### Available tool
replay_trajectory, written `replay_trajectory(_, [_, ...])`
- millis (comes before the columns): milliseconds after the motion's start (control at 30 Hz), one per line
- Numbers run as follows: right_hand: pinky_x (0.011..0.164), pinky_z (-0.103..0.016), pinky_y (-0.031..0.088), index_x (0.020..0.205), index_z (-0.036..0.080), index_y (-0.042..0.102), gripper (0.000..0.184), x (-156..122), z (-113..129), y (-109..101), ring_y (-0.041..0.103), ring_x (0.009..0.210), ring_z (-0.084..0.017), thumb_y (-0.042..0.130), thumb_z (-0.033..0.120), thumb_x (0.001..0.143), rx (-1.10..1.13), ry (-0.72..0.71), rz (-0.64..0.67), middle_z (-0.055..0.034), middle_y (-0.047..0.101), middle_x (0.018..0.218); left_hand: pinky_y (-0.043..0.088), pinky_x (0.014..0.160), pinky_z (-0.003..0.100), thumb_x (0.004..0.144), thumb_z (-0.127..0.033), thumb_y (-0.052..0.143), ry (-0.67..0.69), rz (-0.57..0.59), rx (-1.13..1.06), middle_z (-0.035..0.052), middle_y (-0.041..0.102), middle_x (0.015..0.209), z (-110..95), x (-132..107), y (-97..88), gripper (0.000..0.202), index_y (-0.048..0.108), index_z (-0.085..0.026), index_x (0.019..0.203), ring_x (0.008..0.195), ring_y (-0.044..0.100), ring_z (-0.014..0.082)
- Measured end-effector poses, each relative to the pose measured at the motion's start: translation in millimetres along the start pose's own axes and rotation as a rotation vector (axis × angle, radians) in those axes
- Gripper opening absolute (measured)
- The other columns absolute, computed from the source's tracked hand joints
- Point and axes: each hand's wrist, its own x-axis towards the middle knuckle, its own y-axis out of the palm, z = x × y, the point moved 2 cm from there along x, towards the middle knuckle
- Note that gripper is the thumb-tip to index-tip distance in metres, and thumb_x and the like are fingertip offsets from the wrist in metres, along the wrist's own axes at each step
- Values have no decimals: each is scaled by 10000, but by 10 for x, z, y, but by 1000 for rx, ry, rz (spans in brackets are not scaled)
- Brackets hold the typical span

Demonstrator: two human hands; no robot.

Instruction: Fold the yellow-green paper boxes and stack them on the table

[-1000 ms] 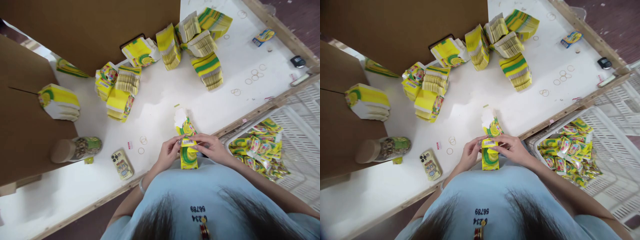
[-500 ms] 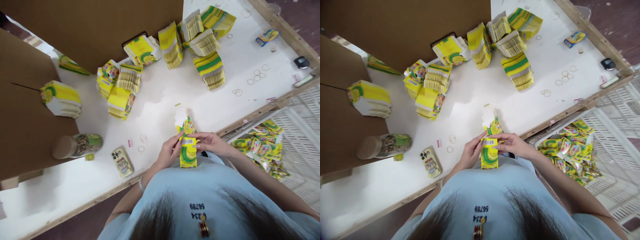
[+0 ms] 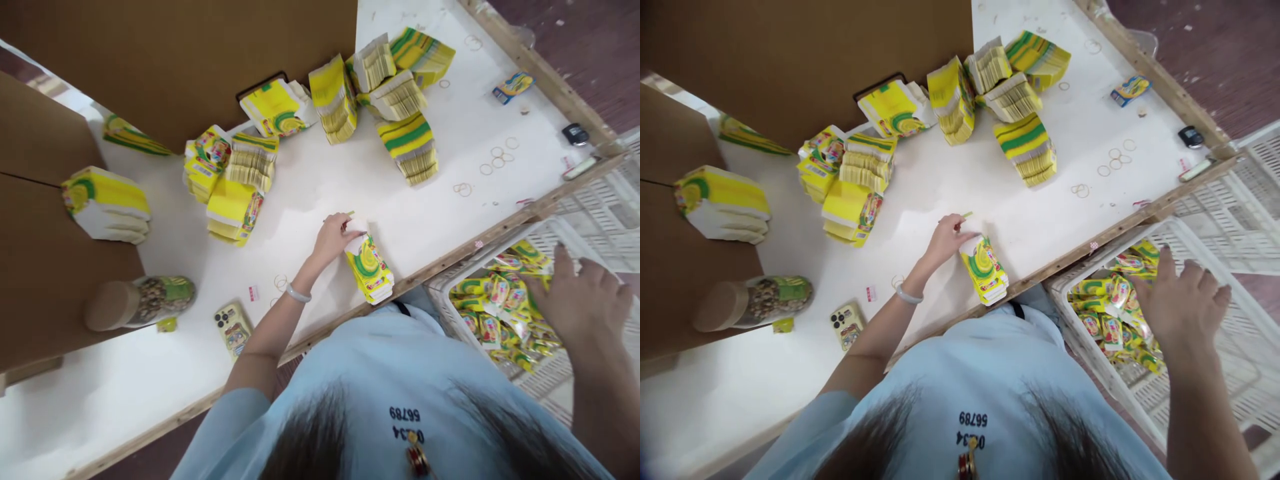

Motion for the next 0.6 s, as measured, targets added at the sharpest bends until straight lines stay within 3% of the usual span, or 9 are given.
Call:
replay_trajectory(33, [949, -771, 423, 1476, 349, 522, 697, -10, 60, 2, 578, 1280, -538, 519, 738, 898, 17, -41, 6, -280, 640, 1268, 470, 840, 375, 859, -378, 797, 29, 16, 9, 57, 643, 824, 10, 42, -6, 247, 675, -165, 831, 848, 571, 224])
replay_trajectory(100, [1021, -702, 450, 1523, 276, 468, 685, -26, 412, 61, 569, 1314, -498, 494, 663, 958, 124, -164, 39, -272, 632, 1322, 477, 921, 408, 942, -359, 698, 115, -22, 20, 100, 704, 920, 0, 73, -64, 237, 710, -166, 805, 927, 607, 240])
replay_trajectory(233, [1119, -602, 460, 1489, 172, 481, 607, -37, 1573, 336, 565, 1347, -391, 500, 541, 1007, 471, -417, 19, -224, 639, 1371, 471, 1079, 427, 1038, -354, 522, 238, -172, -80, 129, 708, 1316, -105, -33, -249, 305, 764, -198, 1138, 1186, 642, 239])
replay_trajectory(300, [1172, -577, 429, 1502, 193, 450, 586, -72, 2116, 503, 534, 1388, -342, 510, 506, 1010, 658, -540, 9, -193, 604, 1438, 536, 996, 370, 1044, -433, 491, 212, -199, -218, 117, 745, 1268, -201, -140, -324, 389, 747, -205, 1228, 1103, 697, 217])
replay_trajectory(367, [1175, -590, 418, 1479, 196, 462, 595, -125, 2500, 652, 581, 1323, -340, 549, 519, 988, 768, -603, 1, -188, 633, 1390, 579, 779, 293, 1037, -514, 469, 133, -209, -376, 94, 799, 1090, -324, -261, -382, 469, 753, -200, 1239, 844, 719, 177])
replay_trajectory(467, [1040, -556, 521, 1380, 207, 535, 526, -192, 2735, 787, 677, 1109, -335, 574, 534, 970, 859, -578, 22, -177, 707, 1210, 517, 565, 228, 1019, -573, 469, 33, -238, -533, 60, 798, 916, -529, -425, -463, 528, 770, -186, 1217, 604, 606, 117])
replay_trajectory(600, [897, -468, 587, 1224, 246, 605, 400, -240, 2654, 749, 709, 964, -299, 530, 556, 983, 939, -527, 42, -142, 728, 1081, 532, 570, 236, 1009, -593, 477, 4, -239, -611, 65, 789, 924, -696, -556, -518, 532, 787, -191, 1169, 613, 611, 118])
